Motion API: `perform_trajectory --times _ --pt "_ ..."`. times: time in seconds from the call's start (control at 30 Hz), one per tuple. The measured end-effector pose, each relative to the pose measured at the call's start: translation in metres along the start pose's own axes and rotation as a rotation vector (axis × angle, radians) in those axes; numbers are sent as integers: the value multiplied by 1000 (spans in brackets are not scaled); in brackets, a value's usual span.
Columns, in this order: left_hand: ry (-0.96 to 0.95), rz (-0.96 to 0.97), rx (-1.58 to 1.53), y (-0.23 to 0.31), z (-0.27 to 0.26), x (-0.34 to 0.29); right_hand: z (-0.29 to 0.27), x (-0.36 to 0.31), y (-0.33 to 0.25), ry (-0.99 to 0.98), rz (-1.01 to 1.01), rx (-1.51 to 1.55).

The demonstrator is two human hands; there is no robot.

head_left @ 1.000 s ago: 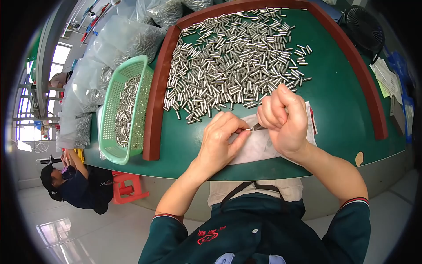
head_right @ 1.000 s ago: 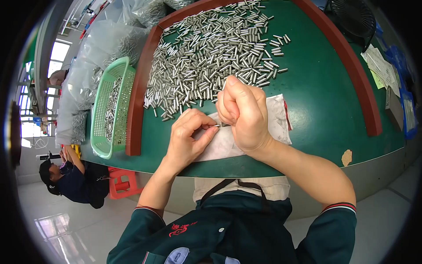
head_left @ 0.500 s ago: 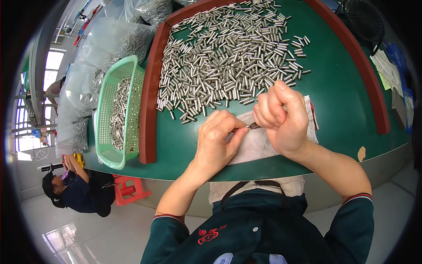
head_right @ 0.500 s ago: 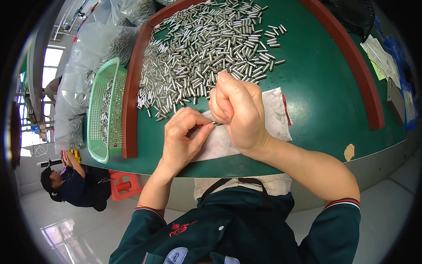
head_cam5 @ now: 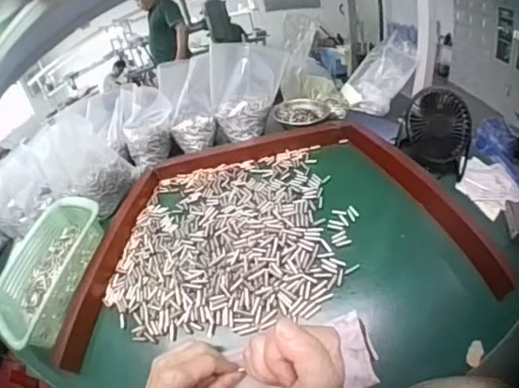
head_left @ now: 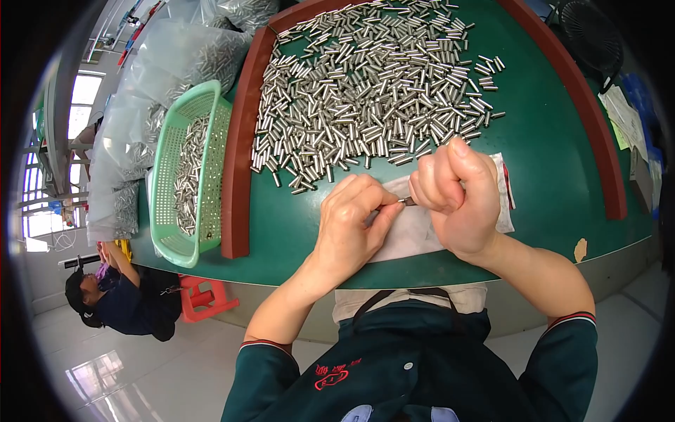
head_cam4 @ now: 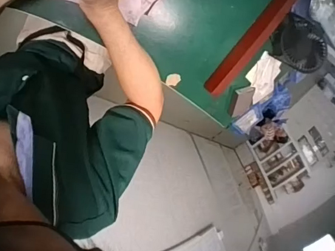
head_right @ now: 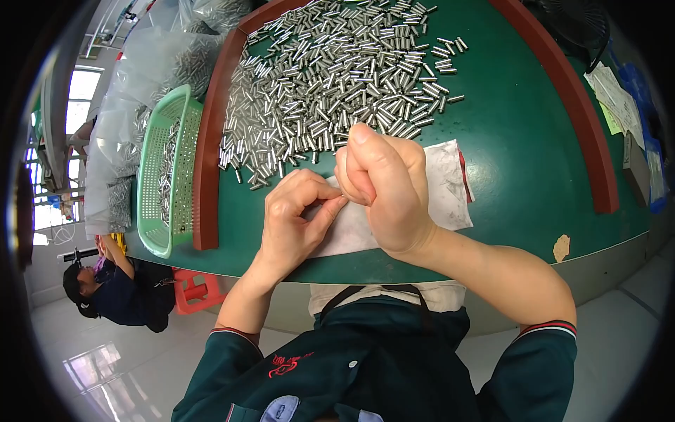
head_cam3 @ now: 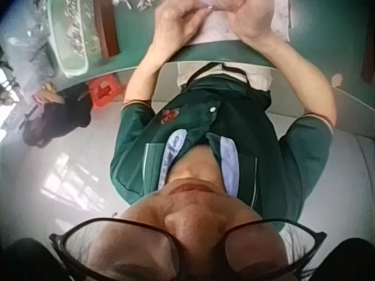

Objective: Inspecting and sorting small cylindrical metal components using a picking tool at a factory workbench.

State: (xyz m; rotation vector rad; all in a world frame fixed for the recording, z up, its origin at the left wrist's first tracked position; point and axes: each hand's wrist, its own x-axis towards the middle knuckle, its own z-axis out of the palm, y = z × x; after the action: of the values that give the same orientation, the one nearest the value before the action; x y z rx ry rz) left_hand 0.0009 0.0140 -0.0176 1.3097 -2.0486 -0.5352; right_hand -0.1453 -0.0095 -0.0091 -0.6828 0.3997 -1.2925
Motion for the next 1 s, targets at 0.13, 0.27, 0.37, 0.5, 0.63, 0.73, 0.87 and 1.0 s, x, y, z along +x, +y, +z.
perform_trajectory --times 0.13,0.27,0.37,0.5,0.63,0.73,0.87,1.0 --pt "2 18 -24 -1 0 2 7 -4 0 -31 -34 -97" --pt "-10 -2 -11 1 -1 2 14 -7 3 5 -115 -278" --pt "-9 -2 -14 3 -3 2 15 -10 4 6 -133 -337" --pt "-12 -6 -11 5 -2 0 14 -9 5 12 -94 -337" --pt "12 -27 -24 6 2 0 9 -8 5 14 -81 -252" --pt "12 -20 -28 6 3 -2 6 -2 -6 60 -42 -84" --pt "32 -43 -2 5 2 -3 6 3 -7 38 -72 -64" --pt "36 -98 -181 7 -6 -2 5 3 -5 54 -42 -100"
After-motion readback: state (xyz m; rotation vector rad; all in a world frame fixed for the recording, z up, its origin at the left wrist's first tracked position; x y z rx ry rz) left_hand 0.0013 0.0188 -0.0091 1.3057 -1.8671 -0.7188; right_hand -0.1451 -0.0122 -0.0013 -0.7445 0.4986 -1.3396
